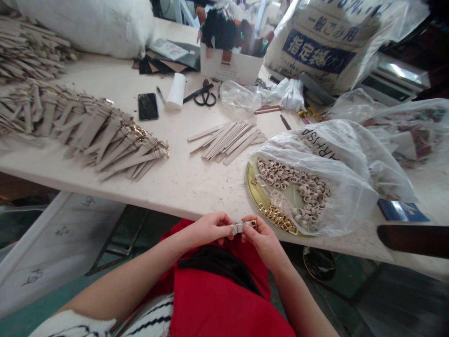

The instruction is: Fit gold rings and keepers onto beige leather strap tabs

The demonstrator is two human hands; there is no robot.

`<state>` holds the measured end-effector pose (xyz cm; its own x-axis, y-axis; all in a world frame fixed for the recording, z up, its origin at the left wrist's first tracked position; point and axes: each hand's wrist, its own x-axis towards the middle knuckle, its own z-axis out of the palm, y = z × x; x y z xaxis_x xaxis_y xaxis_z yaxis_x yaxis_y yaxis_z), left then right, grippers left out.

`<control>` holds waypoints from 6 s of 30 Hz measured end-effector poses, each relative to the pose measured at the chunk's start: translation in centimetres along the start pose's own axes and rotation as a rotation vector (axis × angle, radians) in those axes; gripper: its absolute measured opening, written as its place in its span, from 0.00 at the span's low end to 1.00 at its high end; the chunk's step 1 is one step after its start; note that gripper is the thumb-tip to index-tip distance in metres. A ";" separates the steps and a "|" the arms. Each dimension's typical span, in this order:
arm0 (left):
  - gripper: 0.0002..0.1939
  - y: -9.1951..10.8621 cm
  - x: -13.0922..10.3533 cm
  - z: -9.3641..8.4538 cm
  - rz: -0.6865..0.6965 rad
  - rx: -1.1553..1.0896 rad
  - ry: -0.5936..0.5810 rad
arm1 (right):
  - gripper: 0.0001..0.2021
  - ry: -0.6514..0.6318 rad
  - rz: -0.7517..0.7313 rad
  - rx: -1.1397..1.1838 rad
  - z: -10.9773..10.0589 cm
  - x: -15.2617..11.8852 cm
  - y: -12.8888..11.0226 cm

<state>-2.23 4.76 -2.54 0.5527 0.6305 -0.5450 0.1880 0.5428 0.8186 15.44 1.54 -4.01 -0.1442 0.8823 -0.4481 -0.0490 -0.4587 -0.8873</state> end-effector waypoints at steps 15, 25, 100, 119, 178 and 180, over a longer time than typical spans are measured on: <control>0.18 -1.0 0.0 -0.1 -0.087 -0.058 -0.003 | 0.08 0.150 -0.223 -0.419 1.1 -0.8 1.7; 0.14 -2.0 -0.3 0.7 -0.021 0.110 0.035 | 0.05 -0.112 -0.275 -0.616 -0.5 -1.8 0.4; 0.24 2.8 -2.0 -0.1 0.454 0.665 0.068 | 0.16 0.205 -0.181 0.008 0.1 2.1 -2.8; 0.15 5.4 2.3 1.7 -0.041 -0.403 -0.014 | 0.10 0.546 -0.161 -1.562 -11.2 9.0 -5.7; 0.15 5.7 -0.8 0.8 0.378 0.887 0.036 | 0.19 -0.135 -0.323 -0.579 -3.2 0.4 -4.8; 0.16 5.5 -0.8 1.0 0.372 0.860 0.041 | 0.19 -0.136 -0.267 -0.450 -2.9 0.6 -4.1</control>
<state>-0.86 6.68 2.58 0.6722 0.7088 -0.2138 0.5496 -0.2842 0.7856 18.42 4.22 -0.93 -0.3124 0.9267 -0.2091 0.3225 -0.1036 -0.9409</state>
